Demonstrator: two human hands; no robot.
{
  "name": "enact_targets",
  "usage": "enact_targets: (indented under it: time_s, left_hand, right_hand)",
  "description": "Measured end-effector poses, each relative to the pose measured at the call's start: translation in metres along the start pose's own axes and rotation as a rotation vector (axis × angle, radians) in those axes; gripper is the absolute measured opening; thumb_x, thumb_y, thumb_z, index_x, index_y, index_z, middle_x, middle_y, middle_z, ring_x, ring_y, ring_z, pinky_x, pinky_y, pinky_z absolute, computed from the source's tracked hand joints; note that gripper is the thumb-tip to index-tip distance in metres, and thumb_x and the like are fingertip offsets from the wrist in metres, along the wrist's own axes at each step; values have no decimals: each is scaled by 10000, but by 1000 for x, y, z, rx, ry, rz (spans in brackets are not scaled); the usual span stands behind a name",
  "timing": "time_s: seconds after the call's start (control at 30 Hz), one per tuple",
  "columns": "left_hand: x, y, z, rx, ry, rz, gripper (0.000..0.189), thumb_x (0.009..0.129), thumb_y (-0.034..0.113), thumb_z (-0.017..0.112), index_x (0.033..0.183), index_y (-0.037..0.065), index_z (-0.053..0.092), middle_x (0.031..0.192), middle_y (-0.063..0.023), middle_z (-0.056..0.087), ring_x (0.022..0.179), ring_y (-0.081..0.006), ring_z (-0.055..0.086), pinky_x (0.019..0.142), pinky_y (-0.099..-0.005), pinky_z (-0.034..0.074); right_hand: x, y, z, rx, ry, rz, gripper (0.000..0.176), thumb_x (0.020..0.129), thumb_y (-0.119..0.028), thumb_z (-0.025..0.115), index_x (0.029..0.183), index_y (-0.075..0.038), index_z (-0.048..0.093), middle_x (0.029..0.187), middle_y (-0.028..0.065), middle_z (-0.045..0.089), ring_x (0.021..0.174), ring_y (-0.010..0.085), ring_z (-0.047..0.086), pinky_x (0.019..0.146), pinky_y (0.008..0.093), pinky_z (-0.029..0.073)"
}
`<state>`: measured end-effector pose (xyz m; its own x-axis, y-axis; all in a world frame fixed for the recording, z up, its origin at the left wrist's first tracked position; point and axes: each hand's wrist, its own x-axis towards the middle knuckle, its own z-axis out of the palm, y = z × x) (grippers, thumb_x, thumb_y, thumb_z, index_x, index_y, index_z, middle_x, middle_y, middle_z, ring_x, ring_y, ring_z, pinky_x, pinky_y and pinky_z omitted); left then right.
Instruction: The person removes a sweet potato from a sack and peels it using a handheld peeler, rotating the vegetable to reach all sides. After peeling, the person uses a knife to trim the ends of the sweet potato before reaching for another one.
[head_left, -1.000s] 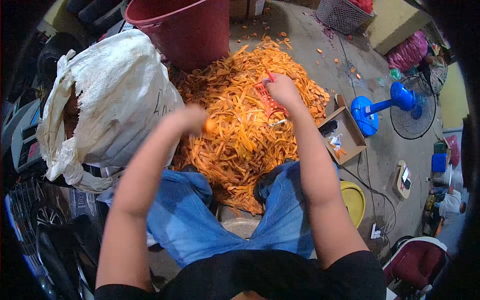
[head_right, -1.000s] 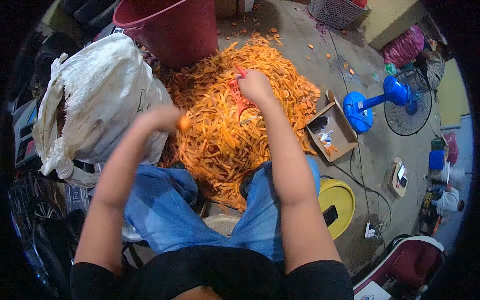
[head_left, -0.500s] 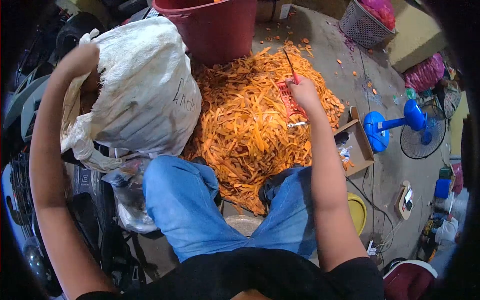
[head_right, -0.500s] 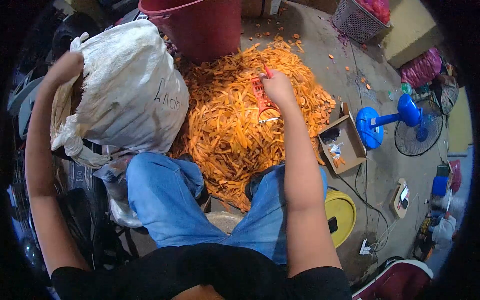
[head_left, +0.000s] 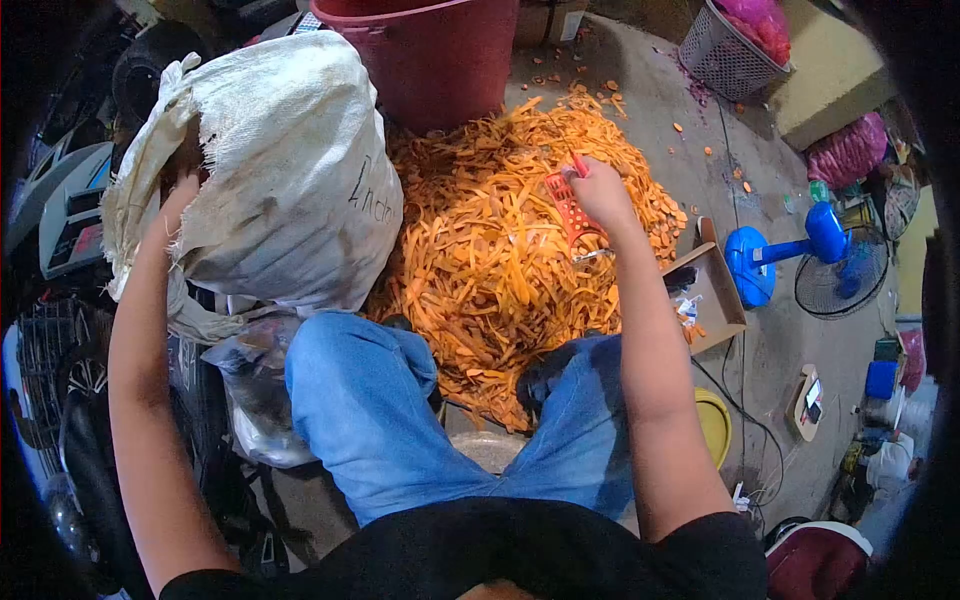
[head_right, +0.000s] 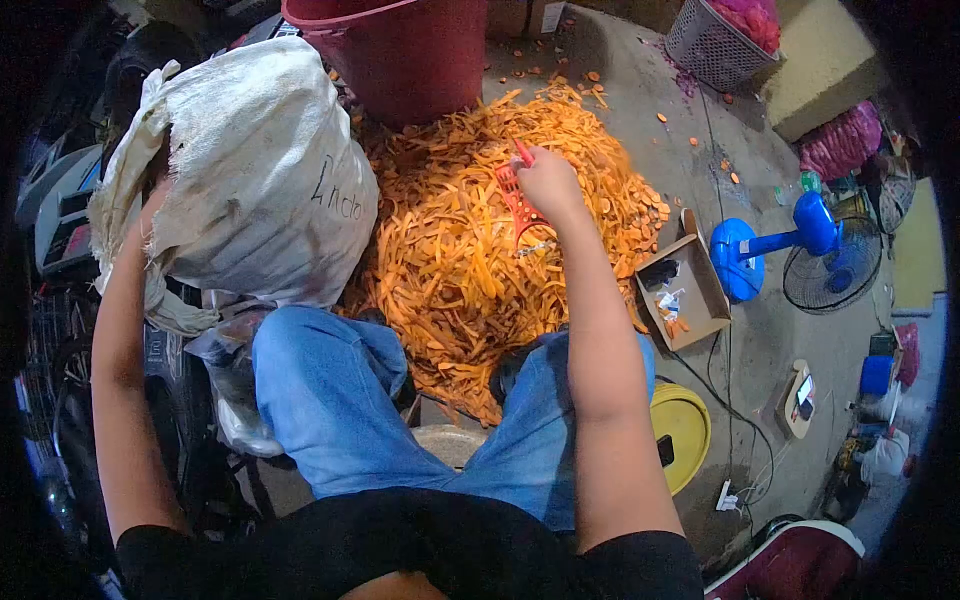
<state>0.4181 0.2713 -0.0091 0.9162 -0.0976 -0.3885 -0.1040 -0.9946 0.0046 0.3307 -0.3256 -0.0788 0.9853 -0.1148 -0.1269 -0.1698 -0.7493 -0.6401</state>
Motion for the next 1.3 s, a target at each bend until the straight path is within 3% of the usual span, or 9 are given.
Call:
enact_targets:
  time_s: [0.33, 0.53, 0.63, 0.9, 1.1, 1.3]
  left_hand:
    - [20, 45, -20, 255, -135, -382, 501, 644, 87, 522, 1108, 7, 350, 1038, -202, 431, 934, -293, 442, 794, -330, 354]
    - [22, 56, -27, 353, -5, -504, 491, 647, 88, 521, 1102, 6, 357, 1025, -199, 440, 922, -287, 449, 788, -328, 357]
    - [25, 66, -30, 376, 192, -522, 486, 648, 88, 520, 1100, 6, 361, 1018, -197, 444, 915, -284, 453, 785, -327, 359]
    - [26, 88, -46, 354, 913, -237, 473, 651, 89, 517, 1093, 5, 370, 1000, -194, 457, 898, -277, 463, 777, -324, 364]
    - [29, 104, -65, 316, 1126, -38, 463, 654, 90, 515, 1087, 5, 377, 986, -191, 466, 885, -272, 471, 771, -322, 367]
    - [33, 111, -77, 269, 1177, 56, 453, 656, 90, 514, 1082, 4, 384, 972, -188, 475, 873, -266, 478, 765, -319, 370]
  right_hand:
    - [-1, -2, 9, -80, -11, -13, 249, 747, -265, 486, 778, -20, 515, 727, 180, 548, 710, 314, 523, 632, 376, 394]
    - [-3, -9, 6, -71, -44, 16, 248, 744, -262, 493, 794, -21, 522, 725, 181, 552, 704, 312, 525, 626, 370, 398]
    - [-4, -11, 5, -91, -38, 16, 252, 743, -263, 497, 789, -17, 521, 719, 183, 552, 702, 309, 526, 621, 369, 399]
    - [-7, -11, 6, -102, -23, 29, 259, 739, -264, 502, 757, -6, 515, 702, 182, 550, 689, 315, 523, 612, 375, 398]
    - [-6, -6, 11, -103, -12, -42, 255, 742, -256, 496, 754, -2, 514, 710, 192, 544, 700, 328, 517, 623, 384, 397]
    - [-8, -12, 10, -145, -34, -19, 257, 745, -256, 490, 757, 0, 512, 729, 196, 542, 712, 335, 511, 634, 389, 396]
